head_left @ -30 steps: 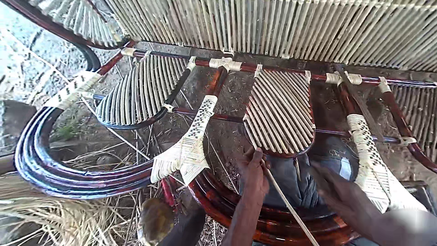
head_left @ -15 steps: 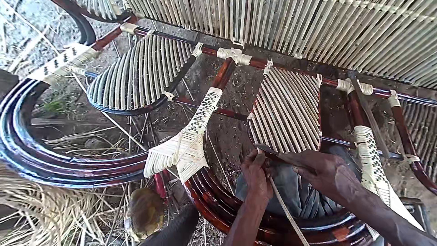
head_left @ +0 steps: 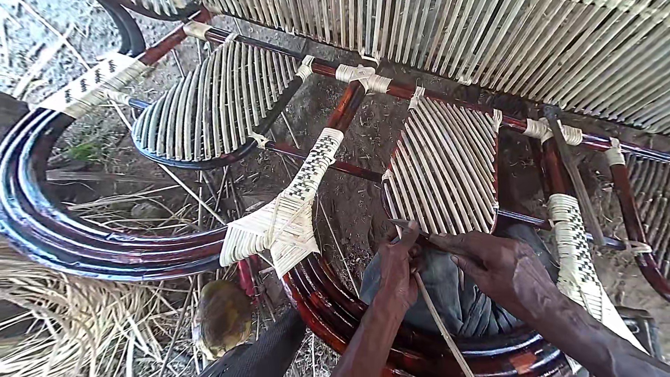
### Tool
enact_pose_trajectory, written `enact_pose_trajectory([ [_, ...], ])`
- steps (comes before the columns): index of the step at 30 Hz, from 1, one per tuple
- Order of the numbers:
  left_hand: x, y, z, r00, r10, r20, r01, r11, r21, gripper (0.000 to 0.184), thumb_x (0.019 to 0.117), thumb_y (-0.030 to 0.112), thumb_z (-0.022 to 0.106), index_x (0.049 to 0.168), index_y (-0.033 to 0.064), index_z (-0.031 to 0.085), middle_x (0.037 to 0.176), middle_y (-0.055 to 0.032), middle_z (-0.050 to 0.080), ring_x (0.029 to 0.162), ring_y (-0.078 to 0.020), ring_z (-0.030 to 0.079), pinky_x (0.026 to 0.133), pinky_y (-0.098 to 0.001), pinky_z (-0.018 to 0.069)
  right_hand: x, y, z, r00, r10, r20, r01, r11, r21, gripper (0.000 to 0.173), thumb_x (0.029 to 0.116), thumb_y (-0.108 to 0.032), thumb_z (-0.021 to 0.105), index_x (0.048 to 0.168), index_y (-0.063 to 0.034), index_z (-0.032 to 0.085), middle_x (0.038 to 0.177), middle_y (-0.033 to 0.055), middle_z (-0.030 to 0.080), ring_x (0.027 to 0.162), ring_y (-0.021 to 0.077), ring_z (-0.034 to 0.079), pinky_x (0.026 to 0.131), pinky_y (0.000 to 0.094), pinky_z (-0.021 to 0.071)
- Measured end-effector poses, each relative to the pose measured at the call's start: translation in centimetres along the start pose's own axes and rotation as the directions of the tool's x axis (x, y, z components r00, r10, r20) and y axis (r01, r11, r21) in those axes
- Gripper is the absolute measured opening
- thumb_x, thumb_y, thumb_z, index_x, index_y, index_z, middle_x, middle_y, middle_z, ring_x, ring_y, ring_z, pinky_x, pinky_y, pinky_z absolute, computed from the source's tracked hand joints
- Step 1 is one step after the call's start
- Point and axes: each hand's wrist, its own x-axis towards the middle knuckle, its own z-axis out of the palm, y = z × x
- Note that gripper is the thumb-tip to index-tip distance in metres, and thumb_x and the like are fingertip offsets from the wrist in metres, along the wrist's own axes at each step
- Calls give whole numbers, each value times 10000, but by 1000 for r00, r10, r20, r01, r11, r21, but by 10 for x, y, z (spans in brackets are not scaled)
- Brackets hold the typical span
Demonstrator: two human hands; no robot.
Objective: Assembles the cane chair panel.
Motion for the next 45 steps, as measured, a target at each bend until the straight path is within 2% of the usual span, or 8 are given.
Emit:
enact_pose_trajectory([
  [6,10,-12,-4,996,88,3,-86,970,226,185,944,185,752,932,51,625,594,-18,470,433,-71,383,401,-202,325,-2,-1,13,999,38,-24,-38,999,-11,342,906,-298,599,1206,-330,761,865,-64,708,614,106,648,484,352,512],
  [14,13,-25,-10,987,163,-2,-156,951,265,241,937,316,759,958,108,639,614,-5,514,430,-61,401,389,-201,328,-3,-2,26,996,3,-86,-5,1000,-20,343,925,-236,575,1208,-257,769,864,-2,719,583,156,647,445,365,484],
  [20,15,-25,-9,986,162,-26,-150,953,265,241,993,350,681,937,120,635,614,2,519,431,-56,409,391,-197,332,-2,-7,40,989,-32,-141,18,995,-94,334,930,-193,580,1198,-228,776,828,44,702,577,212,652,431,391,479],
  [23,23,-21,-12,978,204,-36,-180,923,339,426,1004,552,574,901,143,634,621,18,523,451,-61,430,417,-215,364,15,-15,50,990,-51,-131,35,992,-117,347,940,-153,595,1233,-244,759,791,67,672,536,250,621,411,421,456],
  [27,21,-15,-17,976,219,1,-202,898,391,491,999,623,519,950,149,636,659,19,529,494,-71,464,457,-227,410,19,-17,51,987,-108,-119,89,984,-156,366,947,-141,597,1274,-230,736,824,80,667,549,263,622,411,422,460],
  [33,18,-11,-15,969,203,144,-229,953,200,352,1076,420,499,916,119,587,624,28,491,475,-52,436,449,-201,401,11,-32,36,989,-60,-133,41,989,-140,357,939,-188,596,1255,-253,750,798,41,674,525,206,614,419,392,476],
  [38,11,-8,-12,986,148,78,-155,982,103,214,1052,297,590,1081,85,574,704,-9,527,511,-75,474,472,-207,431,2,-31,32,981,-105,-166,66,973,-222,355,937,-170,589,1238,-259,755,812,47,662,550,224,617,416,401,465],
  [45,16,-12,-7,990,132,60,-131,991,-7,218,1036,261,620,953,61,596,646,-15,507,471,-70,436,435,-195,380,4,-21,39,971,-134,-197,91,972,-215,333,958,-193,579,1229,-255,761,828,42,683,562,210,634,434,388,489],
])
